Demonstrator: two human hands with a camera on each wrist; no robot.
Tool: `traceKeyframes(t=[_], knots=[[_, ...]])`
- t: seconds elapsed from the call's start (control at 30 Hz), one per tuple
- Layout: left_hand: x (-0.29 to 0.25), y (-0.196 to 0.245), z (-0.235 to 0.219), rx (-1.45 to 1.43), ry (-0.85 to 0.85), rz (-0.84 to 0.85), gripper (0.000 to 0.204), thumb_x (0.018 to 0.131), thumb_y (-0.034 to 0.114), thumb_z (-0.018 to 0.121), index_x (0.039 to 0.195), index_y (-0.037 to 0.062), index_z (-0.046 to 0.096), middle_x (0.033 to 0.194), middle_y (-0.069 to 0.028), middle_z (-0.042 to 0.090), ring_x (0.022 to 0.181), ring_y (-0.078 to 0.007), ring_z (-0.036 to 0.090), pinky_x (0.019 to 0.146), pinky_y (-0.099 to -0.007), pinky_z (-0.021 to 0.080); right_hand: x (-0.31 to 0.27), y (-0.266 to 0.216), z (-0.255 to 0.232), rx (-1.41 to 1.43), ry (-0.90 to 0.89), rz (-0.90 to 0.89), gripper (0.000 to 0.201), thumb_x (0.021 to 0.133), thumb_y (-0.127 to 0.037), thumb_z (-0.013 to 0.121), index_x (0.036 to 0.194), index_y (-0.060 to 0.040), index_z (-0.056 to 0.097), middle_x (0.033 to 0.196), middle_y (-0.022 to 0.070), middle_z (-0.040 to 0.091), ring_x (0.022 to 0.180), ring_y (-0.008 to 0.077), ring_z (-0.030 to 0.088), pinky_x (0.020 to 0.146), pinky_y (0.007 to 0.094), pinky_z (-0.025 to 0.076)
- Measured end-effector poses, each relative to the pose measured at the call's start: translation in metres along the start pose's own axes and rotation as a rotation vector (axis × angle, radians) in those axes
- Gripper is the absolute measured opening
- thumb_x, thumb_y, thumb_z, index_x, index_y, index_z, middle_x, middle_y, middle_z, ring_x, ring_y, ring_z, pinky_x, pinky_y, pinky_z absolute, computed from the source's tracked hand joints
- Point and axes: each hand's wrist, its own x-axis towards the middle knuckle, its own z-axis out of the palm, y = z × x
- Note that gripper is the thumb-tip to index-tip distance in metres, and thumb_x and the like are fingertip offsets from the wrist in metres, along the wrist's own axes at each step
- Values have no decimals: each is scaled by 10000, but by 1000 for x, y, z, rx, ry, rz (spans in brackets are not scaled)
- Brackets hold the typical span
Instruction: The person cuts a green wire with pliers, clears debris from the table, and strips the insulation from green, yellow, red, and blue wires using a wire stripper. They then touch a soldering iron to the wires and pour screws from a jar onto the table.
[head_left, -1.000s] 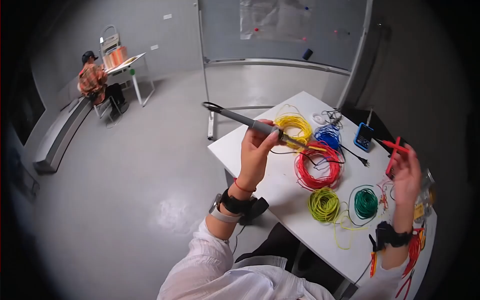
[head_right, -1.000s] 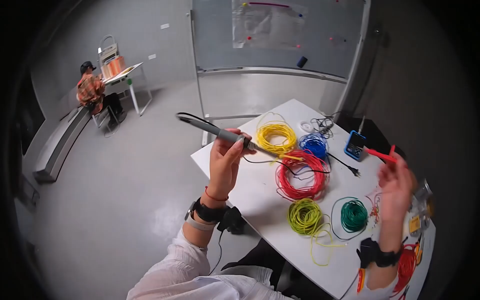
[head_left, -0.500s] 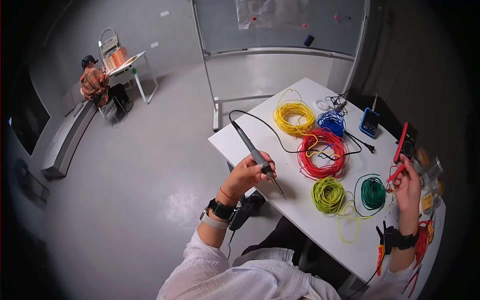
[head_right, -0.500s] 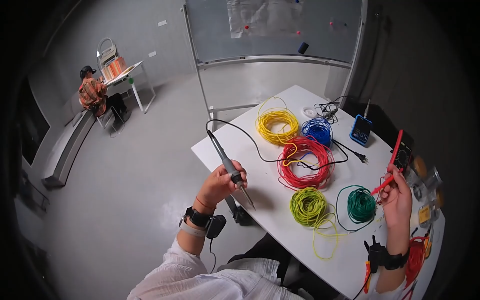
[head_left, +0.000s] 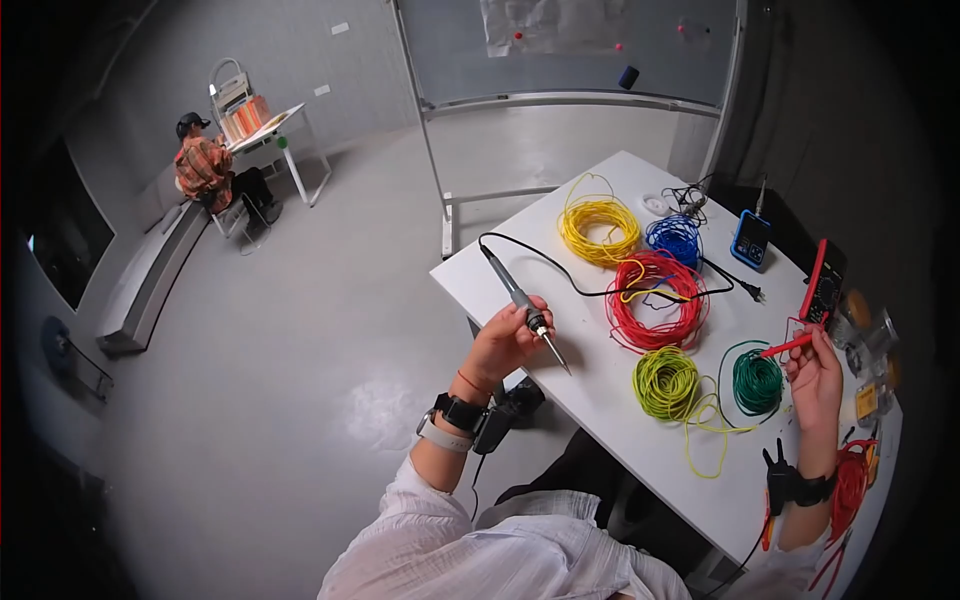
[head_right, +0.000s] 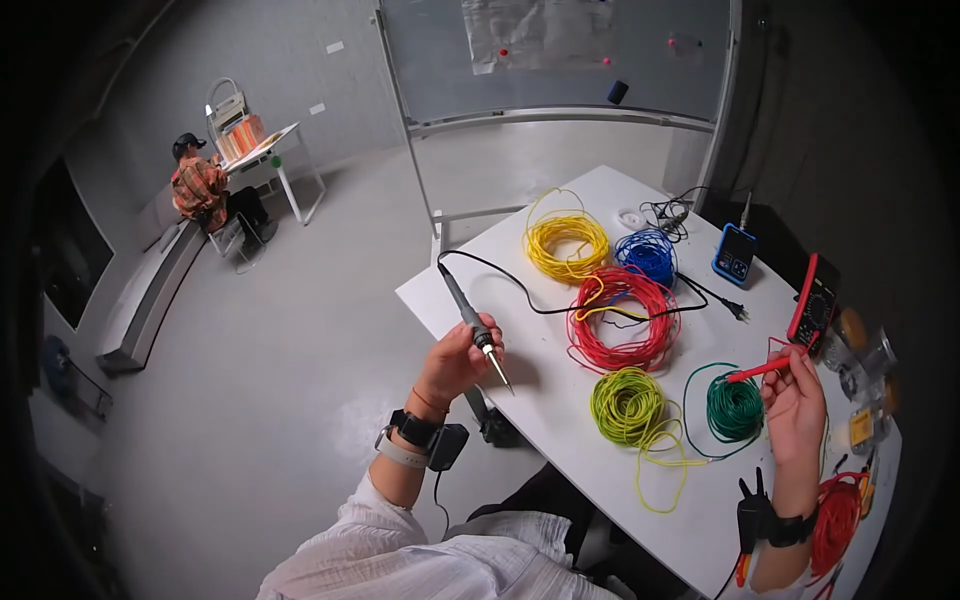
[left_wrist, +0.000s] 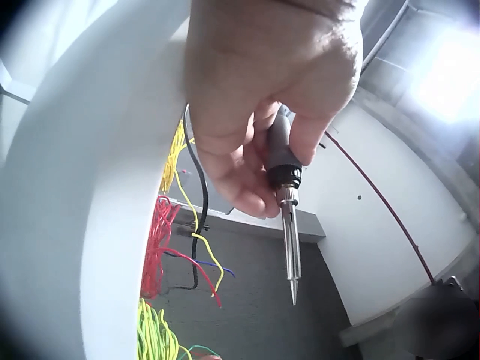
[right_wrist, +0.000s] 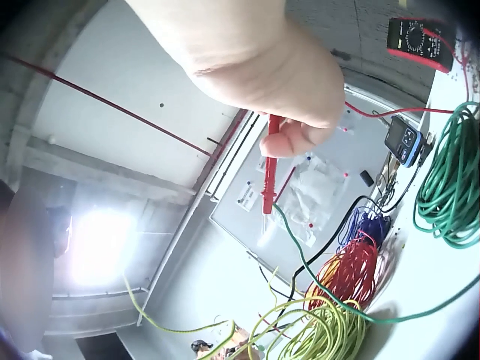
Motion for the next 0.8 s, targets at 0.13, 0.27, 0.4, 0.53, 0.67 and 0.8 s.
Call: traceKeyframes(t=[0.13,0.27,0.4,0.53,0.67,0.8], knots=[[-2,1,1,1,-23,15,302,872,232,478,1100,36,446,981,-109,519,891,-223,530,811,-328,442,3,3,5,145,83,-2,175,871,-172,500,981,-39,528,863,58,575,731,119,548,613,215,453],[-7,-3,-6,3,44,72,290,847,155,522,1101,38,444,1027,-133,521,937,-257,534,851,-346,433,4,23,10,206,-54,-3,175,850,-110,509,964,21,527,914,128,588,872,233,576,781,313,474],[-8,-5,9,34,69,166,302,808,86,566,1087,44,459,1058,-150,512,956,-287,533,821,-371,465,-5,16,23,286,-93,-155,199,867,-71,461,1009,61,509,1009,168,563,974,269,550,896,346,433],[3,4,61,356,-44,300,294,779,60,592,1046,26,471,1025,-172,537,979,-335,546,772,-385,511,-9,17,32,239,-130,-114,212,870,-78,460,1023,64,495,1017,178,554,972,255,554,892,345,436],[39,18,99,511,6,419,268,868,73,479,1125,11,436,1100,-145,501,1063,-319,494,875,-351,447,-5,29,53,207,-135,-59,203,863,-80,480,1012,56,497,990,169,564,933,250,574,872,334,451],[66,19,111,586,-20,441,239,877,33,447,1109,-24,464,1122,-164,503,1070,-306,501,907,-357,436,4,30,65,219,-93,-37,165,843,-74,516,959,44,513,964,165,577,890,231,588,836,326,472]])
